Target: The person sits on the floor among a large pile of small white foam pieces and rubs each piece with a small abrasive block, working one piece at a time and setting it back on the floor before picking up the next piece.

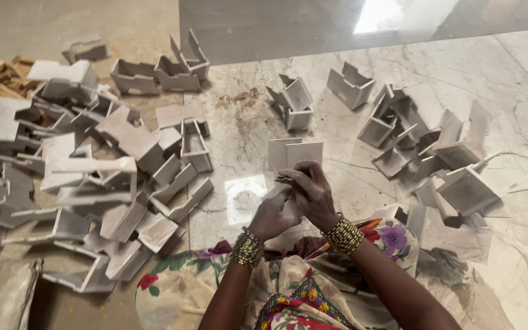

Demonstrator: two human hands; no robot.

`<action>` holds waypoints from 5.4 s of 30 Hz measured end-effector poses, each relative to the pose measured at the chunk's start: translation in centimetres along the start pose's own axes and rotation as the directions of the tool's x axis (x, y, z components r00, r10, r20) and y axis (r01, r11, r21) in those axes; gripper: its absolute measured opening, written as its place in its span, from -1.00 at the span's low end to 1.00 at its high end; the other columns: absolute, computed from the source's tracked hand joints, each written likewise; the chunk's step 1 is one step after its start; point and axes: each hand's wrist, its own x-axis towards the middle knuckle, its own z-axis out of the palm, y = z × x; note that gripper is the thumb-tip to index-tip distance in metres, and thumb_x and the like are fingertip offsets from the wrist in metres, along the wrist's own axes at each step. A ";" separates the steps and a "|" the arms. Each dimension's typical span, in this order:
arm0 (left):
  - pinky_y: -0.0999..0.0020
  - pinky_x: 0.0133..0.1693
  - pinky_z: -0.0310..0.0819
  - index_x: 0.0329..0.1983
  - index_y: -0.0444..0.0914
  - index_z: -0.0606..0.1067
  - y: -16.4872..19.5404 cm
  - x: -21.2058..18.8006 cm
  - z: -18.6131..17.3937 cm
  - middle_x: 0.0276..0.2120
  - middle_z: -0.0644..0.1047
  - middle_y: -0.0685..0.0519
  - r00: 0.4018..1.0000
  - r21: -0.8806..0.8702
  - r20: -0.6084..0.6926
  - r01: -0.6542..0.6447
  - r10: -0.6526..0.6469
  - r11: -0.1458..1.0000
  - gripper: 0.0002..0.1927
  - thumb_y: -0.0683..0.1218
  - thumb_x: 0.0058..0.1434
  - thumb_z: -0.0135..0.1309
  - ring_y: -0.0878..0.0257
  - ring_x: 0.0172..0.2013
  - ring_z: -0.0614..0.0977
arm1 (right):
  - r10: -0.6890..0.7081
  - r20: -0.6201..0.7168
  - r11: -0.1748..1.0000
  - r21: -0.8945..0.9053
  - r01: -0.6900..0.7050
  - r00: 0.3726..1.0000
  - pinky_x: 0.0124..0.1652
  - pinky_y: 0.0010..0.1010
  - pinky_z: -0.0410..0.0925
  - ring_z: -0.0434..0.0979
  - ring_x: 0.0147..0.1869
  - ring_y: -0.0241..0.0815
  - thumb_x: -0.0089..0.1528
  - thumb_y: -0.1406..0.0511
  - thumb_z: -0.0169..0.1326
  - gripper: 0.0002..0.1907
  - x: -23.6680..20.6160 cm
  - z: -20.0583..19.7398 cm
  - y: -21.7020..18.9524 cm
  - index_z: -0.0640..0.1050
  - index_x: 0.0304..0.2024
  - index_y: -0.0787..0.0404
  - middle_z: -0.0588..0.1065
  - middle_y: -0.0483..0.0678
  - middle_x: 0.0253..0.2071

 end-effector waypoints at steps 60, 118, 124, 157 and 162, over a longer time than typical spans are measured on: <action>-0.07 0.50 -0.39 0.44 -0.47 0.22 1.7 1.6 -1.5 0.30 0.45 -0.22 0.823 0.012 -0.466 -0.362 0.326 0.932 0.13 0.21 -0.05 0.44 0.08 0.27 0.55 | 0.365 0.462 0.651 0.494 -0.576 0.808 0.17 -0.21 0.42 0.54 0.16 -0.12 0.17 0.31 0.18 -0.55 -0.8 -0.6 -1.3 0.45 0.10 0.26 0.49 0.05 0.09; 0.10 0.35 0.15 0.46 -0.32 0.19 -20.7 15.1 -29.0 0.42 0.20 -0.33 0.415 -0.231 -0.882 0.031 -0.223 0.972 -0.21 -0.03 0.24 0.27 -0.12 0.41 0.24 | 0.045 0.499 0.920 0.318 -0.231 0.865 0.01 -0.27 0.50 0.57 0.19 0.03 0.25 0.51 0.02 -0.85 16.9 39.3 6.8 0.56 -0.17 0.31 0.35 0.14 0.34; 0.11 0.26 0.31 0.47 -0.24 0.25 -23.2 15.8 -28.3 0.39 0.32 -0.26 0.403 -0.124 -0.907 0.016 -0.120 0.992 -0.28 -0.10 0.23 0.14 -0.10 0.32 0.40 | -0.054 0.381 0.816 0.550 -0.179 0.923 0.14 -0.22 0.44 0.42 0.37 0.15 0.26 0.51 0.05 -0.78 15.6 42.5 8.0 0.58 -0.04 0.33 0.19 0.20 0.47; 0.00 0.10 0.47 0.46 -0.36 0.10 6.4 44.9 28.6 0.12 0.44 -0.45 0.945 -0.050 -0.143 -0.305 0.296 0.951 -0.14 -0.11 0.16 0.23 -0.31 0.08 0.52 | 0.966 -0.240 0.253 0.955 -0.157 0.092 -0.13 -0.22 0.42 0.55 -0.04 -0.13 0.44 0.35 -0.13 -0.74 -5.7 -18.4 37.4 0.45 0.16 0.24 0.55 0.00 -0.01; -0.03 -0.06 0.56 0.26 -0.32 0.33 8.0 49.5 30.6 -0.18 0.57 -0.37 0.994 0.073 -0.035 -0.100 0.103 0.992 -0.42 -0.04 0.23 0.18 -0.27 -0.13 0.63 | 0.984 -0.143 0.151 0.986 -0.068 0.110 -0.04 -0.17 0.42 0.54 0.03 -0.16 0.41 0.34 -0.13 -0.70 -4.9 -18.0 36.9 0.45 0.18 0.17 0.55 -0.03 0.09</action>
